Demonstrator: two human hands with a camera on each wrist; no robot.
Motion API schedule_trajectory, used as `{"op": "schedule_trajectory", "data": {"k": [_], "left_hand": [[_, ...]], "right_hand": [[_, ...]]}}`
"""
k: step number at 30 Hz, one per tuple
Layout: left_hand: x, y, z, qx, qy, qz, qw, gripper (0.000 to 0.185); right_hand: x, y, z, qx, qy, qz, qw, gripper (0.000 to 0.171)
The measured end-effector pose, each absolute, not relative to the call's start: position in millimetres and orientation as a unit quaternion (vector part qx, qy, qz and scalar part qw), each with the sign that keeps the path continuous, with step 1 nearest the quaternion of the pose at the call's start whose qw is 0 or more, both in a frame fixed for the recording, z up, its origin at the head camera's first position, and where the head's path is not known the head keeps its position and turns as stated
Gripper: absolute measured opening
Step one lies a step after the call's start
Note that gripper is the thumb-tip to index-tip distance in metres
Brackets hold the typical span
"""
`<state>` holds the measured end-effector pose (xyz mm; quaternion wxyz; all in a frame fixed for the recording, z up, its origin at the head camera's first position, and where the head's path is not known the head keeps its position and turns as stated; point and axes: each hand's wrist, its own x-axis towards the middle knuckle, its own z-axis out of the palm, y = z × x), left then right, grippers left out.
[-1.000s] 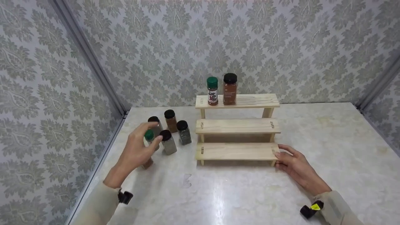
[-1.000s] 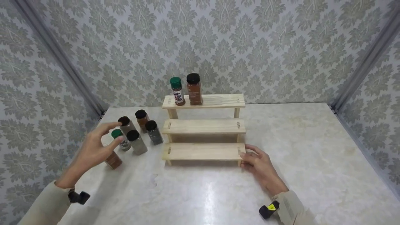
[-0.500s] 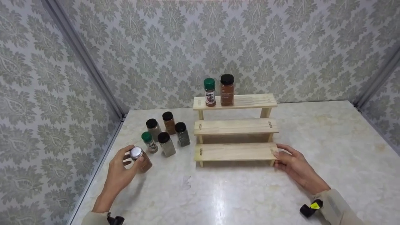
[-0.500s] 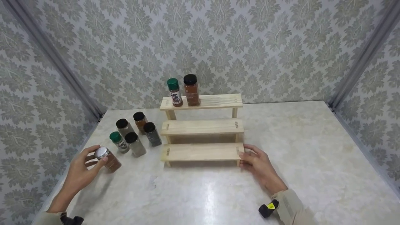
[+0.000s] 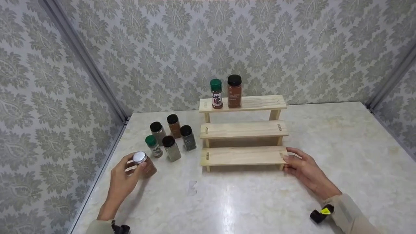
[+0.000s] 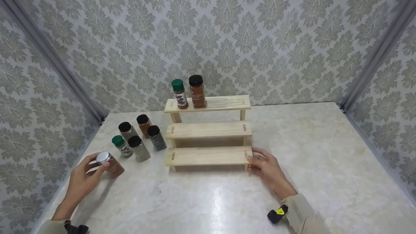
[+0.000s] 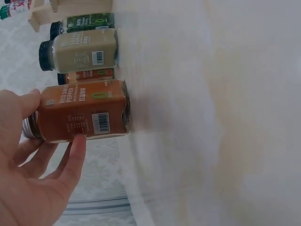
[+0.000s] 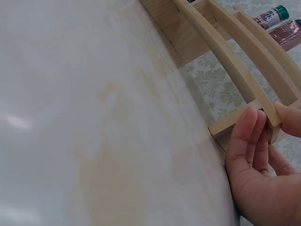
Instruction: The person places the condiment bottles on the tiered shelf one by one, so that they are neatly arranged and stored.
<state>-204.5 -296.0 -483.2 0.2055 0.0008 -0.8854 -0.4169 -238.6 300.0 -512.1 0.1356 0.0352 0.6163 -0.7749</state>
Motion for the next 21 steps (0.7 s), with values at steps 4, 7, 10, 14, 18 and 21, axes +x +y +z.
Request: {"op": "schedule_trajectory", "data": {"k": [4, 7, 10, 14, 18, 21], "left_hand": [[-202, -297, -475, -0.009, -0.883, -0.415, 0.218, 0.046], [-200, -295, -462, -0.023, -0.880, -0.418, 0.225, 0.046], [-196, -293, -443, -0.041, -0.878, -0.419, 0.228, 0.047], [-192, -287, -412, -0.068, -0.876, -0.417, 0.231, 0.046], [-192, -277, -383, -0.105, -0.873, -0.415, 0.233, 0.045], [-193, -268, -364, -0.123, -0.868, -0.422, 0.230, 0.044]], "right_hand": [[-240, 299, -511, 0.031, 0.617, -0.775, 0.137, 0.073], [-239, 300, -511, 0.027, 0.619, -0.772, 0.140, 0.074], [-239, 300, -511, 0.031, 0.618, -0.773, 0.143, 0.074], [-238, 300, -510, 0.039, 0.618, -0.772, 0.143, 0.074], [-238, 300, -511, 0.040, 0.623, -0.768, 0.141, 0.075], [-238, 300, -511, 0.039, 0.625, -0.767, 0.139, 0.076]]}}
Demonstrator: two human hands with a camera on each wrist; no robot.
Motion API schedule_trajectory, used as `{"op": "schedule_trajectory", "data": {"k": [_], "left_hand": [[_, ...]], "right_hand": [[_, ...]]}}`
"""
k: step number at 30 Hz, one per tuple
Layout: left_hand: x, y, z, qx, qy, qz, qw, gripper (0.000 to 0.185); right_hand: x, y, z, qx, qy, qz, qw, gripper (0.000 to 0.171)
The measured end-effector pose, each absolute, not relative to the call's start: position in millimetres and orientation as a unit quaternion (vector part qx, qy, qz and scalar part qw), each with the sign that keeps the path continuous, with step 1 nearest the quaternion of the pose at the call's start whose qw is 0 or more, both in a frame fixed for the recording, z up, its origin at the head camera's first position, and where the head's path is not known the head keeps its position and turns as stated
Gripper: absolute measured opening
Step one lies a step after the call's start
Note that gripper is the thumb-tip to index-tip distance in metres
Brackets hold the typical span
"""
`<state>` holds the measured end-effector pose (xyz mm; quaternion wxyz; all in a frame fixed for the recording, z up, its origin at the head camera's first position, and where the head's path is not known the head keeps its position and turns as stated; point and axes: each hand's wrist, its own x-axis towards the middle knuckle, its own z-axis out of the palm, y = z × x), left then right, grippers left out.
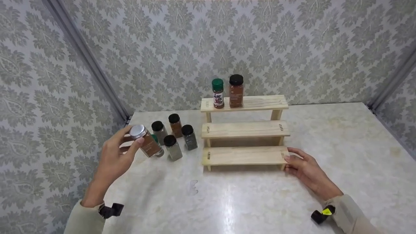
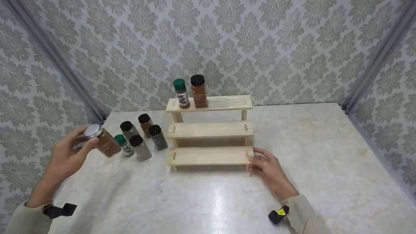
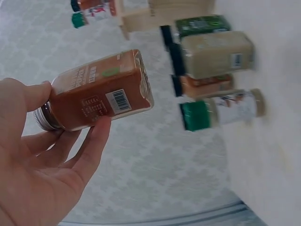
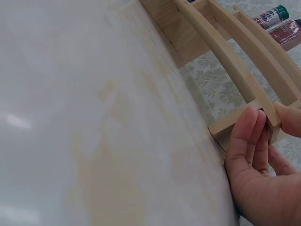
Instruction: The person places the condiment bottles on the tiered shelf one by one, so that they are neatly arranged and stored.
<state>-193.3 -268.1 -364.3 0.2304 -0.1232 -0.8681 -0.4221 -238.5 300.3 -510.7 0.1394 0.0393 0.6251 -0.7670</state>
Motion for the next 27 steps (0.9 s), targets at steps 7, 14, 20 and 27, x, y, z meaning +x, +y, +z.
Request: {"op": "schedule_trajectory", "data": {"k": [7, 14, 20, 27], "left_hand": [[-202, -247, -335, -0.146, -0.865, -0.433, 0.209, 0.043], [-214, -226, -319, -0.183, -0.866, -0.422, 0.194, 0.044], [-220, -207, -307, -0.210, -0.865, -0.414, 0.191, 0.045], [-231, -186, -298, -0.236, -0.856, -0.424, 0.176, 0.042]], "right_hand": [[-239, 301, -511, 0.033, 0.622, -0.770, 0.141, 0.075], [-239, 301, -512, 0.035, 0.626, -0.766, 0.140, 0.076], [-239, 301, -511, 0.042, 0.624, -0.768, 0.140, 0.075], [-239, 301, -512, 0.039, 0.635, -0.758, 0.139, 0.075]]}}
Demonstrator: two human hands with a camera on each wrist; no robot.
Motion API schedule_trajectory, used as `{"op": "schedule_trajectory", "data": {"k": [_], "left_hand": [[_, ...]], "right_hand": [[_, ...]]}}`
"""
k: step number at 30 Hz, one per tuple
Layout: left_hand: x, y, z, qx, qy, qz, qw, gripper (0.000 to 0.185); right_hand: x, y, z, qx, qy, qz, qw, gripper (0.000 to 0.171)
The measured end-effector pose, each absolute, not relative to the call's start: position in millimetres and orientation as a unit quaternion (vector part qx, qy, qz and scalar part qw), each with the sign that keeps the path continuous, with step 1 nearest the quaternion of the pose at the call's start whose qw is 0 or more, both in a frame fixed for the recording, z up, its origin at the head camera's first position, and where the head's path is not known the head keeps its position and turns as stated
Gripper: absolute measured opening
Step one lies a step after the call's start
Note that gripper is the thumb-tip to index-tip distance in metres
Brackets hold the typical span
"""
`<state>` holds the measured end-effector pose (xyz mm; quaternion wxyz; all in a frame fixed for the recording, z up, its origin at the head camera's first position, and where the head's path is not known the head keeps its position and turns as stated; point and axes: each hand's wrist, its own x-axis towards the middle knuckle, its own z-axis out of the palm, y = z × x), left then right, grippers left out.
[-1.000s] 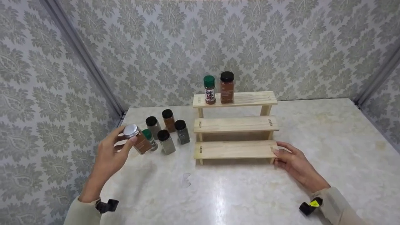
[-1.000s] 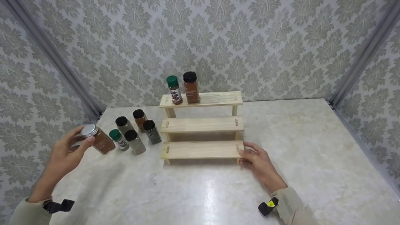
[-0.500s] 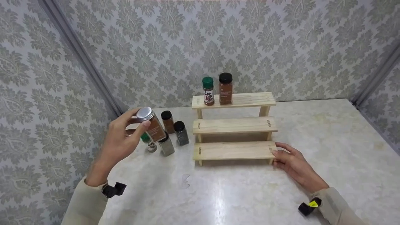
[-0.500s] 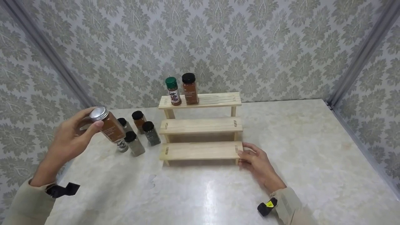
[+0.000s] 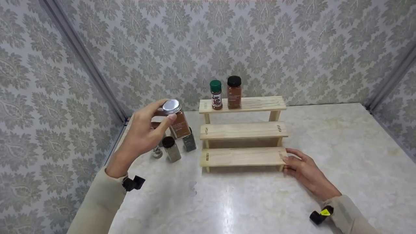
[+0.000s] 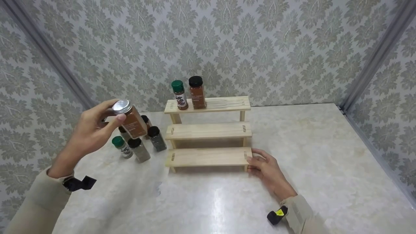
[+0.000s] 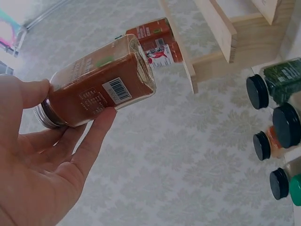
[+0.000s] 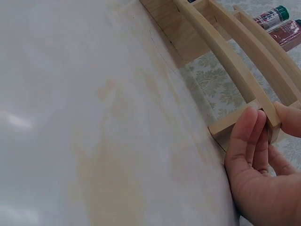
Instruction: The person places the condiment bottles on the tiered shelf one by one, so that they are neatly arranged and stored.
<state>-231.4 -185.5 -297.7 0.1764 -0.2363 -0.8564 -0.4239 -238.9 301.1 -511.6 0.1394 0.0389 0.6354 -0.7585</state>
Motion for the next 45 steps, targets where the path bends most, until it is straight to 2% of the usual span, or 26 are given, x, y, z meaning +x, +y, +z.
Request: {"op": "schedule_trajectory", "data": {"k": [18, 29, 34, 45], "left_hand": [[-267, -116, -285, -0.307, -0.839, -0.418, 0.166, 0.041], [-291, -72, -279, -0.335, -0.827, -0.413, 0.181, 0.041], [-295, -50, -272, -0.350, -0.818, -0.427, 0.164, 0.041], [-310, -6, -276, -0.334, -0.836, -0.410, 0.146, 0.046]], "right_hand": [[-238, 302, -512, 0.039, 0.620, -0.772, 0.137, 0.075], [-238, 301, -511, 0.044, 0.622, -0.770, 0.138, 0.077], [-239, 302, -510, 0.045, 0.619, -0.772, 0.136, 0.077], [-239, 299, -512, 0.054, 0.630, -0.763, 0.133, 0.078]]}}
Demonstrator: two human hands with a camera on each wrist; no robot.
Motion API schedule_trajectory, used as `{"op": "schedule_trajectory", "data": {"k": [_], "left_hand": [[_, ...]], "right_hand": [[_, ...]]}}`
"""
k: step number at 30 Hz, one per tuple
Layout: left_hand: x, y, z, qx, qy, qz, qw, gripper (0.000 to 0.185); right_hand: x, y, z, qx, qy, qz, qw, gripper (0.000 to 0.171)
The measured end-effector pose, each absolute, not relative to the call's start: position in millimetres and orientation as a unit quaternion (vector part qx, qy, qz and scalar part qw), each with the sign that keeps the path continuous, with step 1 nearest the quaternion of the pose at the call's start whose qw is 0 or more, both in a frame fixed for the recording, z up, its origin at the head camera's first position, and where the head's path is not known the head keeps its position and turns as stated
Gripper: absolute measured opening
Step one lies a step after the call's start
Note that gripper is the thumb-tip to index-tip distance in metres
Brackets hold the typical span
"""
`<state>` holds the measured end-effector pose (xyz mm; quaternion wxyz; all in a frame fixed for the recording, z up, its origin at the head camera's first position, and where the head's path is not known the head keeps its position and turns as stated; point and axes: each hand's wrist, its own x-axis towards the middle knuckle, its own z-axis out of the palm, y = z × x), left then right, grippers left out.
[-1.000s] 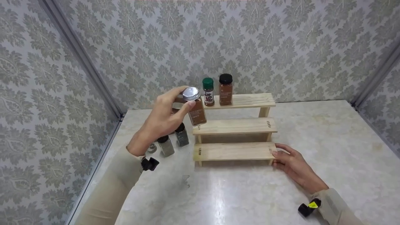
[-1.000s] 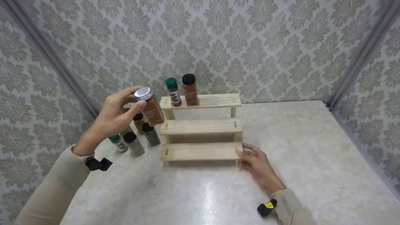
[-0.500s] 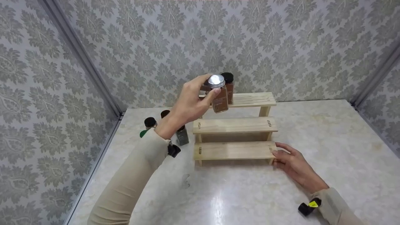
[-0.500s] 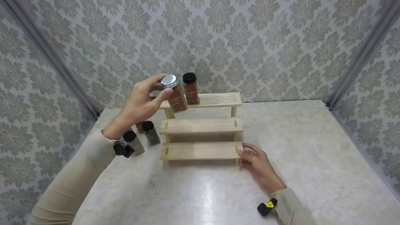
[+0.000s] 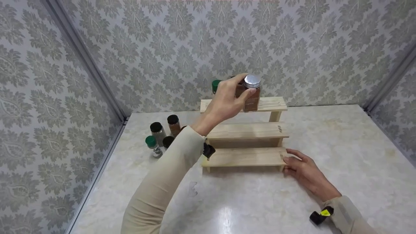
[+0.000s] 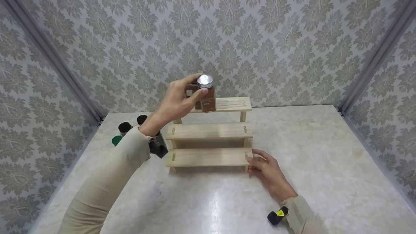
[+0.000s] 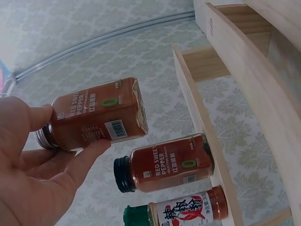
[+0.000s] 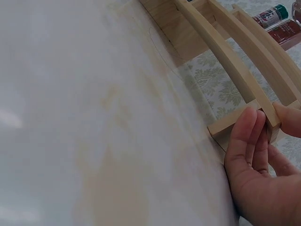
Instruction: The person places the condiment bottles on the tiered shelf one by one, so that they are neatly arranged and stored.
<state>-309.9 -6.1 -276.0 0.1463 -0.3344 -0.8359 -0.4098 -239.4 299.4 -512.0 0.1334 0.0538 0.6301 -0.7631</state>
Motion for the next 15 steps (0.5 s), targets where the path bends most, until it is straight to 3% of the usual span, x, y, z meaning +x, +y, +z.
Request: {"op": "schedule_trajectory", "data": {"k": [15], "left_hand": [[-342, 53, -301, -0.291, -0.843, -0.415, 0.179, 0.034]], "right_hand": [[-239, 300, -513, 0.059, 0.621, -0.771, 0.132, 0.077]]}}
